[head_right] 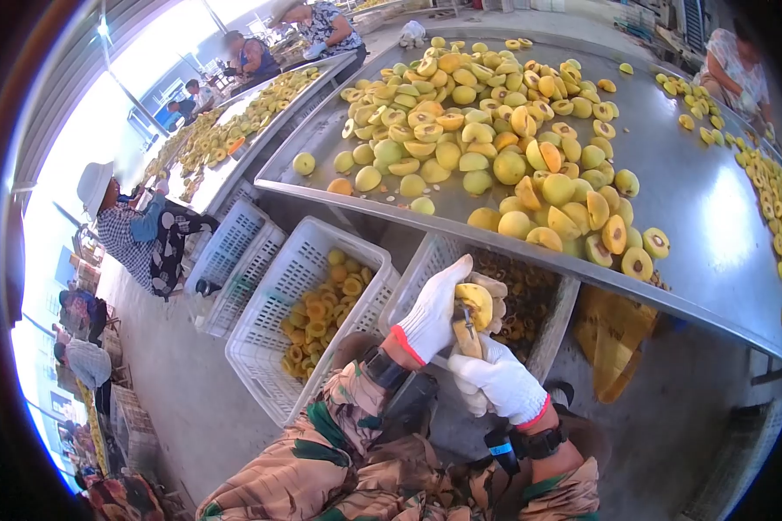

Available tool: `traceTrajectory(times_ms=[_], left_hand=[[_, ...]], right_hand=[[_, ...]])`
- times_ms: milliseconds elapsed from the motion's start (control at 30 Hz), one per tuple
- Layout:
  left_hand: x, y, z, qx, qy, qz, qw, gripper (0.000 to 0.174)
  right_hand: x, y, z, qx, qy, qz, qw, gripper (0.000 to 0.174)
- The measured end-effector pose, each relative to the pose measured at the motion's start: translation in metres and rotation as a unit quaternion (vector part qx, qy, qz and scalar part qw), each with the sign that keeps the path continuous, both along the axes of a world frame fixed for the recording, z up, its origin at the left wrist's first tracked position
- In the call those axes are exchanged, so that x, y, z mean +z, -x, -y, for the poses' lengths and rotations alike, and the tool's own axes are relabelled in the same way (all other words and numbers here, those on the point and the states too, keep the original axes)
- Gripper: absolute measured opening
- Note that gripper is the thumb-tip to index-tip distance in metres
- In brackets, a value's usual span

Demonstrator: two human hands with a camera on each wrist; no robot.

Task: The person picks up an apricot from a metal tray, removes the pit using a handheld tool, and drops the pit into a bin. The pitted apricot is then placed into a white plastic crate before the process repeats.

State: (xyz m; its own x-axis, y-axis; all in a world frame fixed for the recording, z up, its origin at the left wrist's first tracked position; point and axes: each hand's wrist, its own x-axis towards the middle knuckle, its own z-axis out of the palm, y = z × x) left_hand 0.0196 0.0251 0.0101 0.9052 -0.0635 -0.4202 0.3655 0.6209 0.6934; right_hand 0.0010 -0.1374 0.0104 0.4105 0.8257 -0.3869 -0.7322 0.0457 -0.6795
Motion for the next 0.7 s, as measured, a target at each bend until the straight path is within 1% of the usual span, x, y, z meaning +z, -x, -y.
traceTrajectory(times_ms=[67,100,167,200,233,267,300,333,367,400,433,467,533,600,667,700], left_hand=[[-0.001,0.002,-0.005,-0.008,0.037,0.009,0.999,0.059],[-0.002,0.003,-0.009,-0.011,0.055,0.015,0.998,0.059],[-0.022,-0.003,-0.022,0.065,0.104,-0.018,0.992,0.06],[-0.027,-0.005,-0.028,0.104,0.129,-0.034,0.986,0.06],[-0.015,0.003,-0.04,0.156,0.009,-0.025,0.987,0.061],[-0.035,0.014,-0.072,0.129,-0.011,0.031,0.991,0.057],[-0.022,0.026,-0.091,0.202,-0.116,0.014,0.972,0.056],[-0.01,0.037,-0.11,0.266,-0.225,-0.022,0.937,0.056],[0.007,0.05,-0.131,0.242,-0.335,-0.08,0.907,0.049],[0.01,0.052,-0.147,0.166,-0.586,-0.053,0.791,0.044],[0.02,0.054,-0.159,0.125,-0.8,-0.063,0.584,0.043],[0.029,0.045,-0.164,0.133,-0.878,-0.07,0.454,0.044],[0.057,0.006,-0.157,0.114,-0.853,0.017,0.508,0.044],[0.06,-0.046,-0.15,0.03,-0.84,0.077,0.536,0.044],[0.067,-0.093,-0.129,-0.121,-0.843,-0.007,0.523,0.051],[0.06,-0.109,-0.125,-0.153,-0.853,-0.01,0.498,0.052]], right_hand=[[-0.004,-0.001,-0.002,0.008,-0.06,-0.078,0.995,0.013],[-0.003,0.0,-0.002,0.014,-0.081,-0.091,0.992,0.012],[0.001,-0.001,-0.002,0.029,-0.124,-0.113,0.985,0.011],[0.001,-0.001,-0.001,0.015,-0.123,-0.111,0.986,0.01],[-0.001,-0.002,0.003,-0.001,-0.122,-0.109,0.987,0.009],[-0.002,-0.002,0.006,-0.018,-0.121,-0.106,0.987,0.008],[0.0,-0.001,0.01,-0.031,-0.11,-0.096,0.989,0.01],[0.001,-0.001,0.013,-0.032,-0.095,-0.09,0.991,0.009],[0.001,-0.001,0.016,-0.035,-0.071,-0.085,0.993,0.01],[0.001,-0.002,0.015,-0.039,-0.049,-0.082,0.995,0.01],[0.001,-0.003,0.014,-0.03,-0.041,-0.085,0.995,0.012],[0.002,-0.003,0.011,-0.031,-0.027,-0.087,0.995,0.013],[0.006,-0.003,0.006,-0.038,0.002,-0.087,0.996,0.014],[0.005,-0.008,0.007,-0.044,0.014,-0.064,0.997,0.016],[0.003,-0.013,0.008,-0.067,0.023,-0.048,0.996,0.017],[0.006,-0.015,0.007,-0.089,0.035,-0.065,0.993,0.017]])
